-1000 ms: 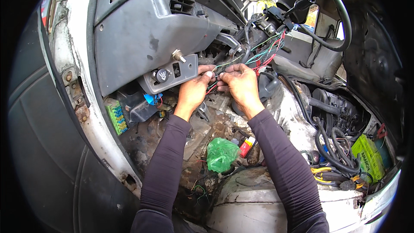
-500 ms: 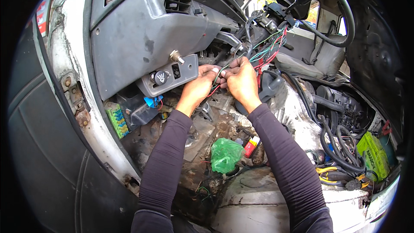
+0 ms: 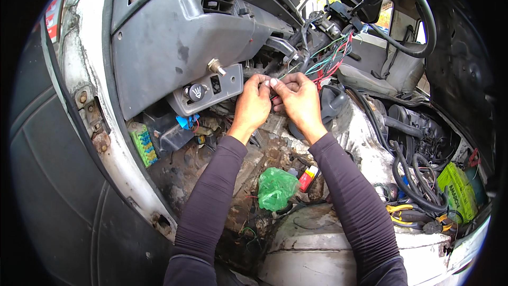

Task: The person works on the vehicle's interior wiring near the dashboard and steering column. They strip wire ends, connect wires, and secure them with a black corrugated conduit. Tools and a green plastic bag are visible on the floor.

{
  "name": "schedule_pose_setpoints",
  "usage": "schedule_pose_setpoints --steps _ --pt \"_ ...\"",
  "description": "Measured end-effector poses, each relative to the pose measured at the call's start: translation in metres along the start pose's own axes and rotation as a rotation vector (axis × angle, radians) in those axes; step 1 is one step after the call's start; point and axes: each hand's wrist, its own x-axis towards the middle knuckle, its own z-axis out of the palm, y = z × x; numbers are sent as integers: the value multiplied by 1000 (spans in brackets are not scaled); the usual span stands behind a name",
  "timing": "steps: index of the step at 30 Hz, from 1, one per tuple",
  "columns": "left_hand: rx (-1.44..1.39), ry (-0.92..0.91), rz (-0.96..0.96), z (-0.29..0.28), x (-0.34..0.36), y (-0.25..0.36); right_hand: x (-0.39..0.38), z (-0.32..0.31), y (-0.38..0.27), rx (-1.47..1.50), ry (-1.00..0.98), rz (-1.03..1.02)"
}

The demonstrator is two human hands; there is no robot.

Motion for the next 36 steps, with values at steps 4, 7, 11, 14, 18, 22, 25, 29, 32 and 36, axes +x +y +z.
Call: schedule_pose_setpoints --steps 4,7,11,14,18,22,25,29,32,36 --pt "4 -13 5 0 -4 5 5 -5 -1 15 -68 92" --pt "-21 1 -36 1 -4 4 8 -8 0 165 -133 158" --pt "70 93 100 4 -7 5 11 -22 0 500 -205 320" --pt "114 93 155 3 -14 7 11 -23 1 598 -167 367" --pt "-95 -40 40 -3 -15 11 8 -17 2 447 -81 338" --pt "-111 46 -119 1 0 5 7 -13 4 556 -78 316" --pt "-116 59 -197 4 5 -3 6 -11 7 470 -103 307" --pt "-129 142 -181 7 5 -4 6 -9 10 369 -116 263" --pt "-149 126 -184 4 1 3 6 -9 11 359 -125 254" --pt "-31 -5 -111 -4 -4 10 5 -10 10 322 -131 253"
